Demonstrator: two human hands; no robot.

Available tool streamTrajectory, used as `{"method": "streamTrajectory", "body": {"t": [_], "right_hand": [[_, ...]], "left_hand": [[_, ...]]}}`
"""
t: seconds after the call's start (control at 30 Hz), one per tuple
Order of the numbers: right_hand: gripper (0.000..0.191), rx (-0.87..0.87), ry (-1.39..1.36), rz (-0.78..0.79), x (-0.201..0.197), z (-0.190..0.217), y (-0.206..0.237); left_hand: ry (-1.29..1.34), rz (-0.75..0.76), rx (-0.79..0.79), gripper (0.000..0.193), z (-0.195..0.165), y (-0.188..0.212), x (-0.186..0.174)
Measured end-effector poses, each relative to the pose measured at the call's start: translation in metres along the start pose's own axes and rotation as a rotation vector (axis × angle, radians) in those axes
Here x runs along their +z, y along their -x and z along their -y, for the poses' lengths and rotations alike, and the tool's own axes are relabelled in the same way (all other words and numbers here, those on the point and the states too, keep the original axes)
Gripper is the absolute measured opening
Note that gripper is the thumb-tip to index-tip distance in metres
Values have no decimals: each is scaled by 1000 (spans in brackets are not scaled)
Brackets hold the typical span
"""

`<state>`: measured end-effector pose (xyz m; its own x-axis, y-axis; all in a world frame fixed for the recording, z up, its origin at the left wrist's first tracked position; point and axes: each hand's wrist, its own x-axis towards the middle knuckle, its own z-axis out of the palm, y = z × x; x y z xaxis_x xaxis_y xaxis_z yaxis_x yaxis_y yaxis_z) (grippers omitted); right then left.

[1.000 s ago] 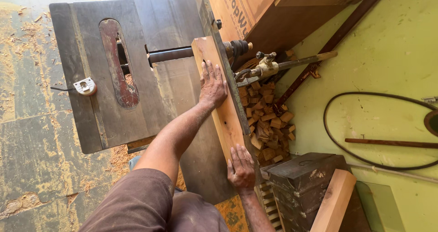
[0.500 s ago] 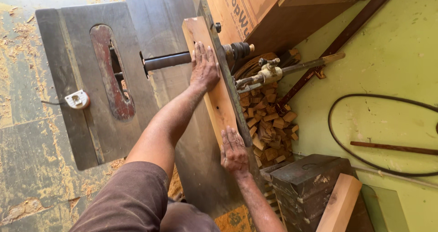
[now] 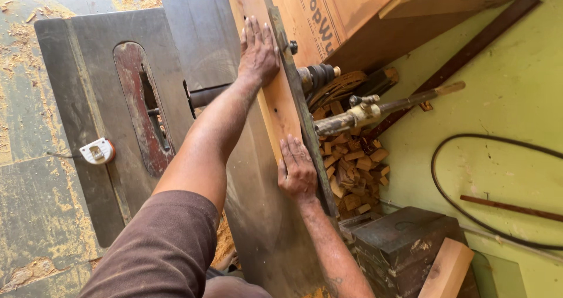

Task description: The person uses a jointer to plane various pieces of wood, feeding the wood over the blades by hand while occasionally measuring the pieces with a tape measure.

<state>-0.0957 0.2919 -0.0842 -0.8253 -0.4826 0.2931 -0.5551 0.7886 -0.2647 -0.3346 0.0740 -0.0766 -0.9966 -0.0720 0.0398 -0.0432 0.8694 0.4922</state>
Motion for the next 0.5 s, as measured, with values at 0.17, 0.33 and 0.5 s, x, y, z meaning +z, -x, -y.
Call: {"method": "streamTrajectory", "body": {"t": [0.17, 0.33, 0.5], "right_hand": [[47, 6, 14, -48, 7, 6, -56], [42, -8, -11, -101, 15, 12, -116], [39, -12, -5, -146, 33, 12, -170]], "left_hand": [[15, 13, -23, 70, 21, -46, -14], [7, 0, -18, 70, 48, -98, -20], [8, -118, 60, 59, 79, -151, -24]]}}
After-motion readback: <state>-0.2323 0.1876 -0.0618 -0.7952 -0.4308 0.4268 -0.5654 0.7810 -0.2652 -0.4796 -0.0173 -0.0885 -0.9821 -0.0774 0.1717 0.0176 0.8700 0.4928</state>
